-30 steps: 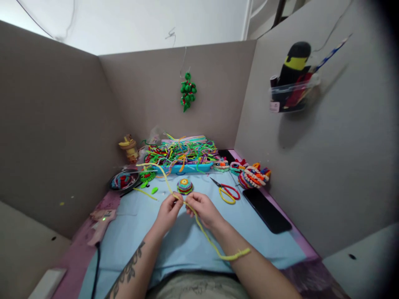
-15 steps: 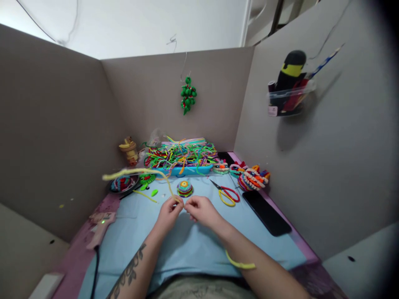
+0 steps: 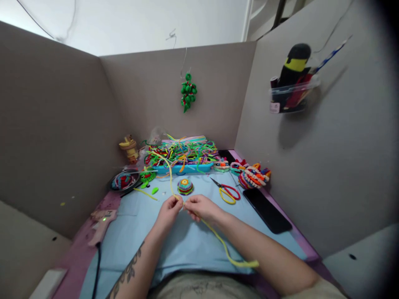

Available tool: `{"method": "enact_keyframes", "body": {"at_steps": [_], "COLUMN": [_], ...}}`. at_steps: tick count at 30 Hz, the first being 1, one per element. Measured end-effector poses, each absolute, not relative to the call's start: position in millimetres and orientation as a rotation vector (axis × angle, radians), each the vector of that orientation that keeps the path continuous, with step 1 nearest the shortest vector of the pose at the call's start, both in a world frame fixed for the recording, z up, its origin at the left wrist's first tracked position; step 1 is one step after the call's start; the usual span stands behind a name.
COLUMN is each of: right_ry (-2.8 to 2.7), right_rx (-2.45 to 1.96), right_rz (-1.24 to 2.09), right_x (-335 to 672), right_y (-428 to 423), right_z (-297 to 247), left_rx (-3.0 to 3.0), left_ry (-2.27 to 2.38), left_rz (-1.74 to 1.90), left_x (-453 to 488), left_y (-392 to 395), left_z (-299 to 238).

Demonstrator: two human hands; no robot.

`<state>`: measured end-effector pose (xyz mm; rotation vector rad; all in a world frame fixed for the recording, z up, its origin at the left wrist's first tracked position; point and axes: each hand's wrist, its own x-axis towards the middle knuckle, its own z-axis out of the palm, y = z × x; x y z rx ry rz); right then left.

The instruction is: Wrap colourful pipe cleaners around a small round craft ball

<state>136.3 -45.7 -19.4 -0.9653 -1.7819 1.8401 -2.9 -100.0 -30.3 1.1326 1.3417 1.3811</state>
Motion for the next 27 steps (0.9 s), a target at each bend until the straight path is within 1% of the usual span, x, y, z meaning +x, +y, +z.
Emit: {"method": "enact_keyframes", "body": {"at_steps": [2,4,6,8,10,13,15,19,21,23,25,27], "right_ry": [-1.381,-1.027,-0.824,-0.762,-0.853,-1.249,-1.615,-2.305,-2.483,-2.515,-2.454,-2.362], "right_rx": [-0.941,-0.876,-0.823,-0.812,-0.835,-0.853,-0.822,-0.613,-0.575,-0.618,-0.66,-0.674], "right_rz": [2.368,2.654,2.784,2.784,2.618,2.122,1.696,0.674,0.324,0.185,0.205,0.292], "right_x": [136.9,137.1,135.9,133.3,130.7,130.6,134.1,144.8,149.2,152.6,155.6,158.2], "right_y": [-46.2,-46.9,-49.5,-54.7,-61.2,-68.0,-68.4,-61.7,-57.7,-54.9,-54.0,-54.8], "right_z": [-17.4,-16.2,-16.0,-16.8,-17.6,-15.3,-9.9,5.3,10.4,11.9,10.5,7.7], "left_rx": [1.186,1.218,1.258,1.307,1.342,1.335,1.304,1.219,1.162,1.111,1.09,1.091], "left_ry": [1.291,1.261,1.245,1.23,1.217,1.224,1.248,1.295,1.321,1.351,1.373,1.387], "left_rz": [1.389,1.416,1.442,1.464,1.477,1.496,1.51,1.49,1.492,1.537,1.592,1.618], "left_x": [-5.4,-6.9,-7.6,-7.6,-6.7,-3.1,0.1,3.0,1.3,-2.2,-5.9,-8.1], "left_y": [-101.4,-103.0,-104.2,-104.8,-105.3,-107.0,-108.4,-108.7,-107.3,-106.1,-105.9,-106.9], "left_z": [-31.7,-32.9,-33.4,-32.7,-30.9,-25.9,-21.8,-15.5,-13.7,-11.9,-9.3,-5.9]}}
